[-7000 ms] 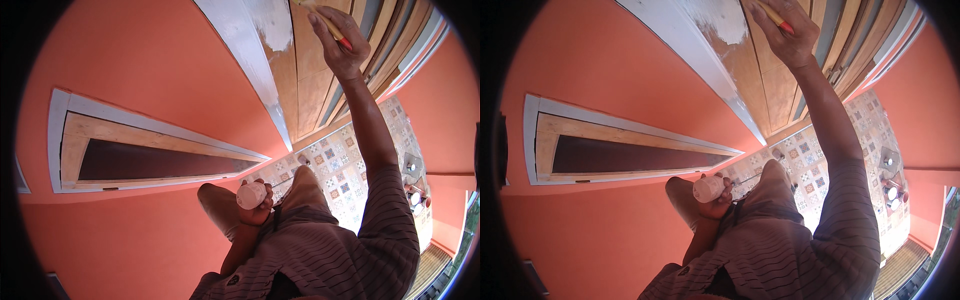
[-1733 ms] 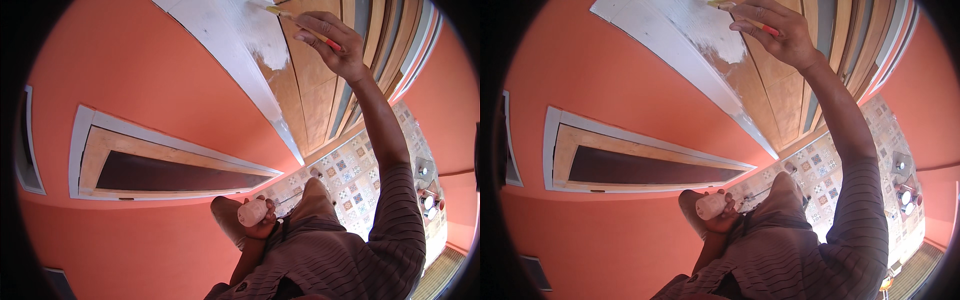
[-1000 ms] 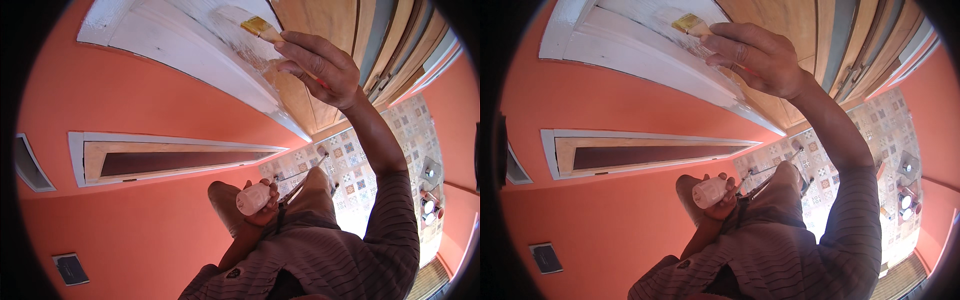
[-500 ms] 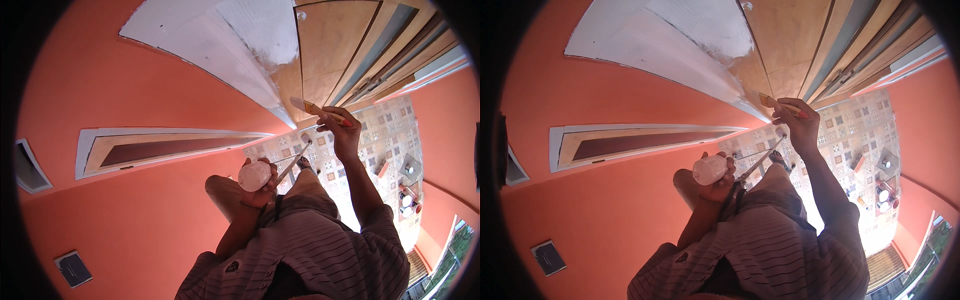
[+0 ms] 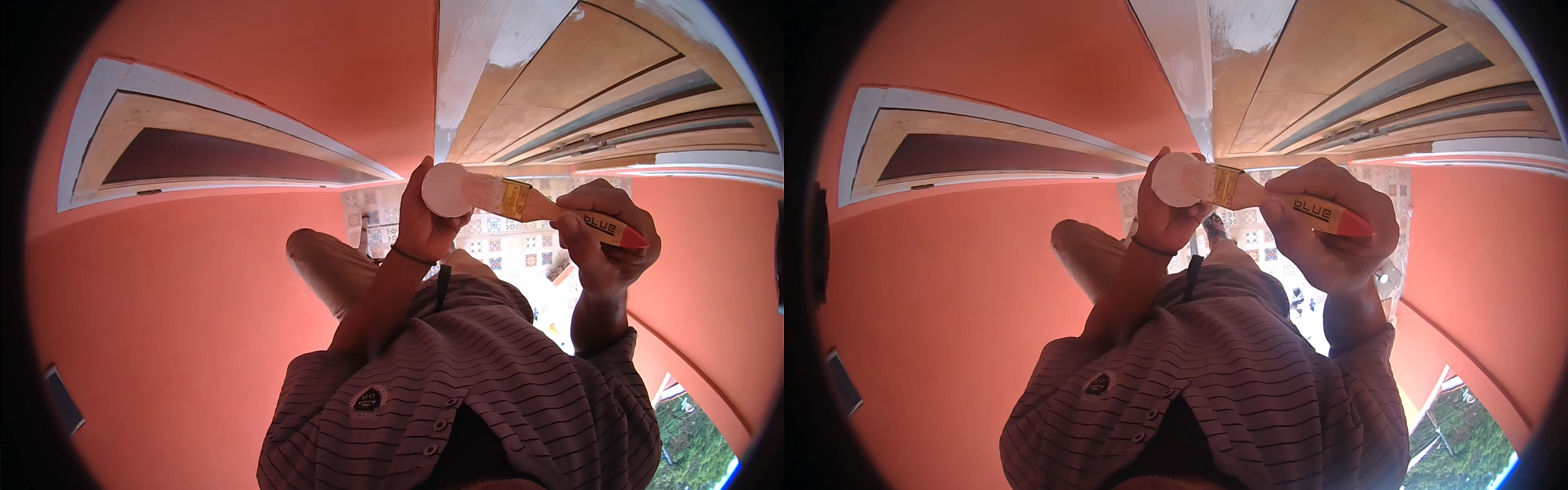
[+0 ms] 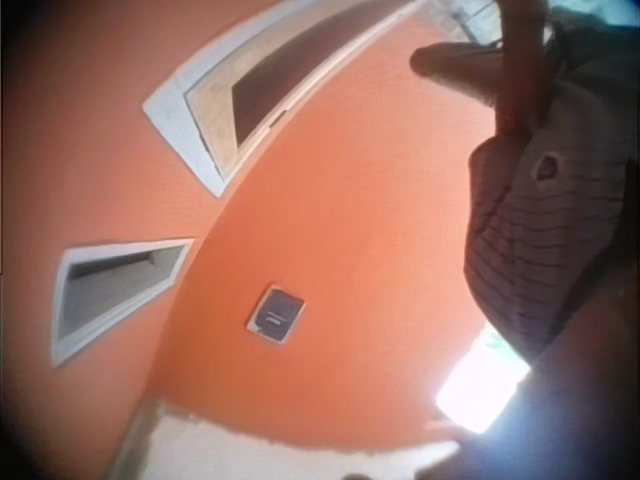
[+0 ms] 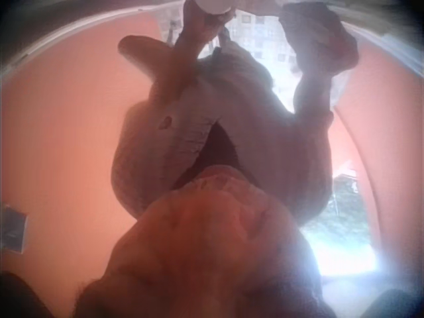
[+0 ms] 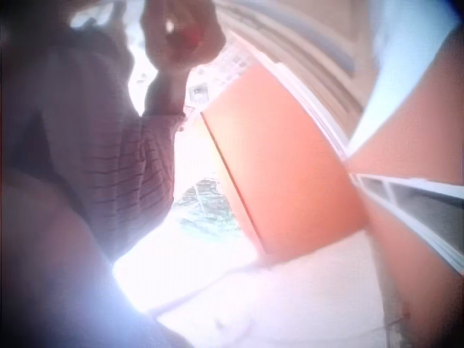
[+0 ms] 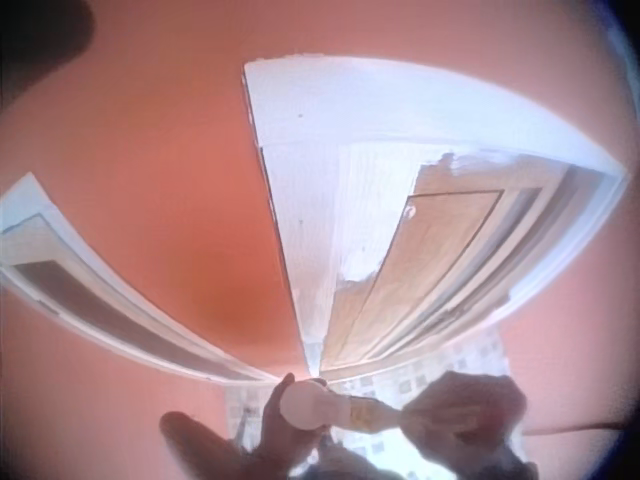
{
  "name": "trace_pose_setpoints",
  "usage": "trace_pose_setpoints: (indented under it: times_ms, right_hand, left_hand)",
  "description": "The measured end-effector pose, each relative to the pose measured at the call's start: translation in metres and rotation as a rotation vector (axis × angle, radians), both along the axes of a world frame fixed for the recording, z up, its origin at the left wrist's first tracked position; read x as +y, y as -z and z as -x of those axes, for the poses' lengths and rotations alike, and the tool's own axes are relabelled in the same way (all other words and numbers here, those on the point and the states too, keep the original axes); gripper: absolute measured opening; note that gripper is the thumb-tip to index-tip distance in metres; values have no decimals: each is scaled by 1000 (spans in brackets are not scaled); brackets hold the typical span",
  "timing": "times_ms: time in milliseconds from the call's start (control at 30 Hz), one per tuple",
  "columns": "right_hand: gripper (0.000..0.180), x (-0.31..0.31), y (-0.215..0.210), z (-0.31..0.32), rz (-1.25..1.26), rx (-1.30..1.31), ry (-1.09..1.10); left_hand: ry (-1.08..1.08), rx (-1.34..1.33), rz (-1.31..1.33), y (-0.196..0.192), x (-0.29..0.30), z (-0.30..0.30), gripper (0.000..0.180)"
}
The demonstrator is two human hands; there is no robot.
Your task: The person paints a wooden door white using a paintbrush and a small paint container. They repeatedly dip the brush into the container and apply paint to the door surface while standing on a ladder.
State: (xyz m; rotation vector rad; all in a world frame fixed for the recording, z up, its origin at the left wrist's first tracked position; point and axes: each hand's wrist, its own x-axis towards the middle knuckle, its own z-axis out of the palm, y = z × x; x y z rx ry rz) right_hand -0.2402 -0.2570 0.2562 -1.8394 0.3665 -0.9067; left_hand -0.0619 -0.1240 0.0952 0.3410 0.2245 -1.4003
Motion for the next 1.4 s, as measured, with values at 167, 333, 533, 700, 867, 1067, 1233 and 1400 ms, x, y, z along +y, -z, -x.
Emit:
trace_pose_setpoints:
  times_ms: [167,333,533,700,867,1067,1233,1400]
  right_hand:
    - [12,4,-2,-24,112,123,-51]
    - [13,5,5,-40,231,199,-96]
    - [9,4,12,-46,297,272,-174]
    - [8,5,16,-43,215,294,-162]
    - [9,3,16,-27,-27,53,-61]
    - [12,-6,48,-16,-441,-110,-67]
    - [24,-10,79,-9,-998,-259,-24]
    - [32,-5,91,-9,-1211,-331,5]
  left_hand:
    - [-102,-99,-157,-13,-7,3,48]
    - [-134,-175,-155,-17,-7,3,47]
    - [-154,-192,-156,-17,-4,6,46]
    - [-177,-251,-170,-18,0,8,47]
    - [-129,-241,-147,-17,4,3,46]
    - [-114,-152,-171,-16,-6,5,47]
    - [-76,-117,-65,-17,-17,4,48]
    - [-67,-87,-62,-20,-25,5,48]
